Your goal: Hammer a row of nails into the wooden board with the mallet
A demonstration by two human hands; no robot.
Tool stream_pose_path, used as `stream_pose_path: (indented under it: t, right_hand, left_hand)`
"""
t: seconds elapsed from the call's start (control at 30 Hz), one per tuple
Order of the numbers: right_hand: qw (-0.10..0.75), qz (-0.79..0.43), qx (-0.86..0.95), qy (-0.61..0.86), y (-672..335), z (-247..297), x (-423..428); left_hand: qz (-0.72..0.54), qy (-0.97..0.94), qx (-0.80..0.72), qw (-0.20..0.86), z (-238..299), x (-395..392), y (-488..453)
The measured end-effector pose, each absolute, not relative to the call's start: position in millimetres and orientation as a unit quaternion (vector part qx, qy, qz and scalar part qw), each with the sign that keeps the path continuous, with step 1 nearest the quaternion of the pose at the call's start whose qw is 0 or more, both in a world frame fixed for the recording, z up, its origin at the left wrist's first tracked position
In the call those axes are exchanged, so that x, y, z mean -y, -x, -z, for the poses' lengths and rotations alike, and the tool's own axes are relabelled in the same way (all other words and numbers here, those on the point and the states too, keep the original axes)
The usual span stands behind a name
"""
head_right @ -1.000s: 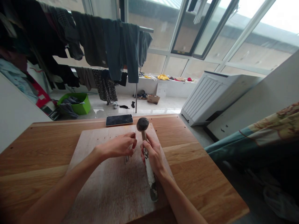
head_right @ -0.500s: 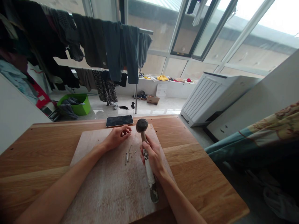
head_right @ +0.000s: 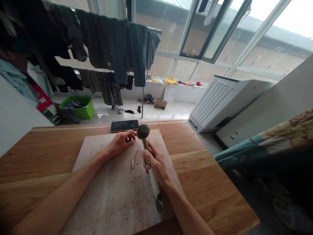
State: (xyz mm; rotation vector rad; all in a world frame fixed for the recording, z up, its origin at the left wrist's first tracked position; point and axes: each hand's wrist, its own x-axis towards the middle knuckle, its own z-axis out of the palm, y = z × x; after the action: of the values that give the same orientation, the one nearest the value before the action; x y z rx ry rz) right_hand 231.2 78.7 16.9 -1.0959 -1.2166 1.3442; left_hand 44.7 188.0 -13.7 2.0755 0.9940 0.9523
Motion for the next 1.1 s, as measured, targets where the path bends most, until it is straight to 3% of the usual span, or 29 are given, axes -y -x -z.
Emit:
stream_pose_path:
  t: [0.57,0.8,1.1]
  right_hand:
    - [0.451,-0.578,0.513,0.446,-229,-10,-83]
    - [0.477,-0.574,0.497,0.442,-229,-13,-81]
    - [0.497,-0.549,0.491,0.459,-231,-19,-80]
  left_hand:
    - [-0.362,-0.804,-0.367,0.296,17,-190,-42]
    - [-0.344,-0.81,-0.407,0.247,7,-189,-41]
    - [-0.018,-0.896,-0.425,0.128,-37,-146,-65]
